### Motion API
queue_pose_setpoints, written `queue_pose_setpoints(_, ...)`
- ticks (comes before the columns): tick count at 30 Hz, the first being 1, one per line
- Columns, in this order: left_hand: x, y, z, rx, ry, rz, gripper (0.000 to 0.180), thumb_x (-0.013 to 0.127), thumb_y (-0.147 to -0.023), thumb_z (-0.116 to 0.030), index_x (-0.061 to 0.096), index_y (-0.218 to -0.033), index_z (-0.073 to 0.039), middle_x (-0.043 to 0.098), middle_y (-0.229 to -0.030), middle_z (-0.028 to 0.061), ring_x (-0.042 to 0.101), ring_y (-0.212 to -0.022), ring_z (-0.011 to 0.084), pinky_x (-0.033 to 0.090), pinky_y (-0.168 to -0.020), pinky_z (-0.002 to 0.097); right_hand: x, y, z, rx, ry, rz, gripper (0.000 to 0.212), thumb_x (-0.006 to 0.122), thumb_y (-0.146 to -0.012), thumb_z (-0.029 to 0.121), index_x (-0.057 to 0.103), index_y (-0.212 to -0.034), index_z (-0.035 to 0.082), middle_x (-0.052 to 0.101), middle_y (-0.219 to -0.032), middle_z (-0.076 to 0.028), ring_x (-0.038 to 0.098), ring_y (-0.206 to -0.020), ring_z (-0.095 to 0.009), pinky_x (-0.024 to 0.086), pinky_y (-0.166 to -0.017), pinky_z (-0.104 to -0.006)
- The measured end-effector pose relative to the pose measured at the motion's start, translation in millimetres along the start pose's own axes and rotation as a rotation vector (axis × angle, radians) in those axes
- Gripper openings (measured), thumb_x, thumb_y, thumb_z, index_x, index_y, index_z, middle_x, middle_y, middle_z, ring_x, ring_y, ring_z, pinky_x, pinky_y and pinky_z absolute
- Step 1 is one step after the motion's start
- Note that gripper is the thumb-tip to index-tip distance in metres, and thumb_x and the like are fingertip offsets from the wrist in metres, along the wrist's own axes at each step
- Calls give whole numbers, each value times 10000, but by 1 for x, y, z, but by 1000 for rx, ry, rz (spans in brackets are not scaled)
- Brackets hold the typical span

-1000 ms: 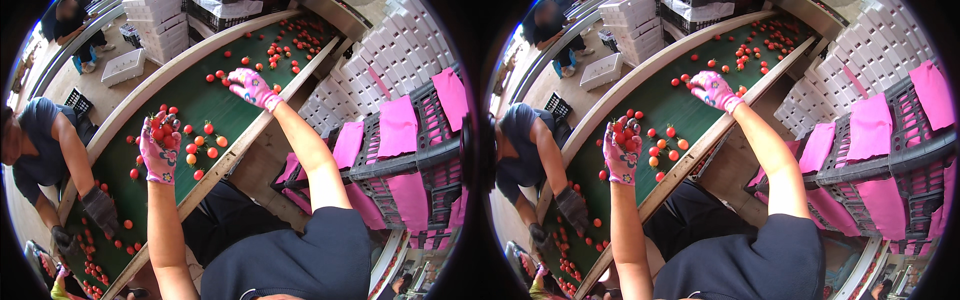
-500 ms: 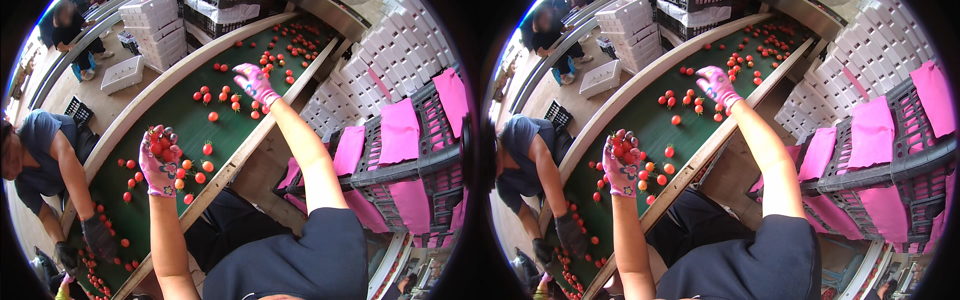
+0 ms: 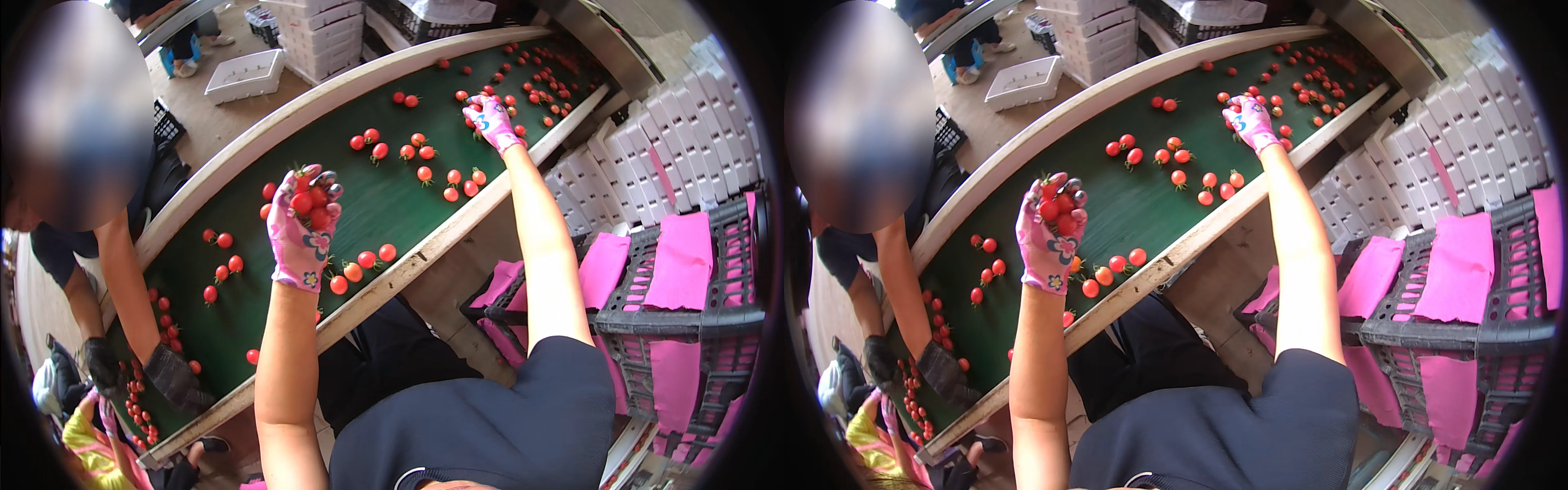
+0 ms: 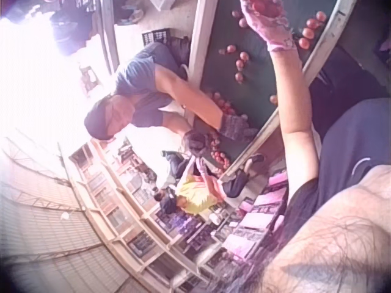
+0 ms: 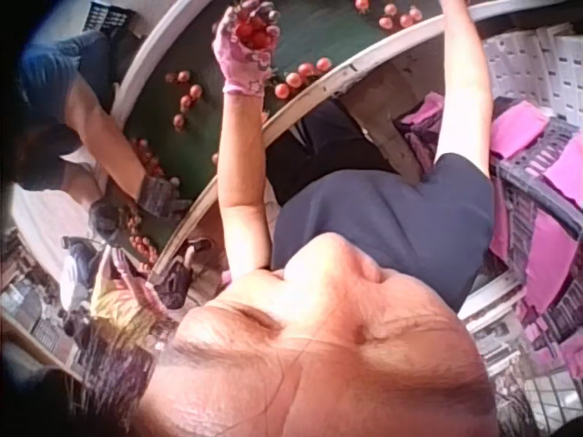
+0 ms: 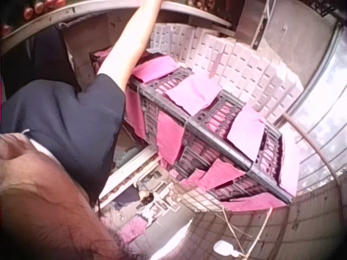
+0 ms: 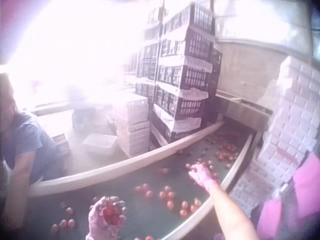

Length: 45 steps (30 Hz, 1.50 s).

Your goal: The person sorts small red tomatoes on a moving conveyor belt using gloved hands. They pick up tomatoes with their right hand, sometimes holding several at once, and place them into pink-lined crates while another person works across from them.

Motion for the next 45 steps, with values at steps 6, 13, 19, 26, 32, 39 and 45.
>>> queue_pose_setpoints(6, -7, -2, 2, 0, -25, -18, 428, 574, -954, -342, 580, -1164, 31, 614, -1042, 165, 580, -892, 245, 484, -680, 290, 47, 2, 75, -249, -232, 62, 333, 711, -857, 200, 670, -1148, 43, 698, -1002, -101, 678, -892, -187, 536, -838, -309)
queue_pose_setpoints(13, -3, -7, -8, 41, 225, 96, 467, 557, -967, -360, 543, -1182, 54, 581, -1205, 253, 565, -1131, 385, 497, -972, 446, 114, 14, 140, -398, 248, 167, 369, 677, -863, 224, 630, -1186, 53, 621, -1144, -150, 631, -1035, -338, 510, -902, -408)
queue_pose_setpoints(19, 3, -3, -13, 96, 331, 83, 472, 536, -976, -343, 493, -1247, 41, 518, -1301, 281, 487, -1244, 441, 389, -1095, 543, 122, 22, 147, 131, -954, 365, 127, 681, -905, 152, 696, -975, 48, 660, -781, 1, 532, -567, -45, 404, -516, -175)
queue_pose_setpoints(26, 0, -3, -23, 241, 302, 22, 516, 519, -966, -378, 491, -1272, 35, 514, -1316, 273, 479, -1254, 437, 353, -1108, 584, 136, 53, 198, -213, -444, 458, 262, 599, -887, 79, 647, -1136, 12, 685, -1001, -76, 634, -748, -131, 521, -704, -267)
queue_pose_setpoints(32, -23, -3, -43, 367, 350, -102, 501, 530, -950, -365, 511, -1251, 34, 532, -1290, 269, 493, -1239, 439, 351, -1100, 606, 155, 112, 239, -583, -33, 490, 231, 586, -925, 176, 668, -1118, 78, 631, -1091, -109, 660, -977, -256, 530, -864, -371)
queue_pose_setpoints(39, 1, 2, -29, 260, 166, 17, 585, 474, -970, -465, 471, -1348, -19, 565, -1280, 209, 540, -1204, 399, 369, -1063, 613, 114, 131, 271, -425, -987, 309, 245, 531, -1005, 162, 635, -1161, 4, 679, -1029, -78, 658, -879, -139, 534, -768, -274)
queue_pose_setpoints(45, -20, -3, -39, 327, 141, -40, 517, 466, -987, -432, 548, -1324, -48, 598, -1269, 141, 558, -1196, 325, 450, -1024, 502, 97, 179, 309, -904, -355, -146, 329, 632, -899, 293, 680, -1106, 42, 643, -1172, -179, 518, -1218, -377, 347, -1091, -459)
Point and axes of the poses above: each hand's wrist, its own y-axis away from the middle knuckle, its own x-axis out of the palm, z = x × y, the point moved 7 cm from there along -y, towards the middle knuckle
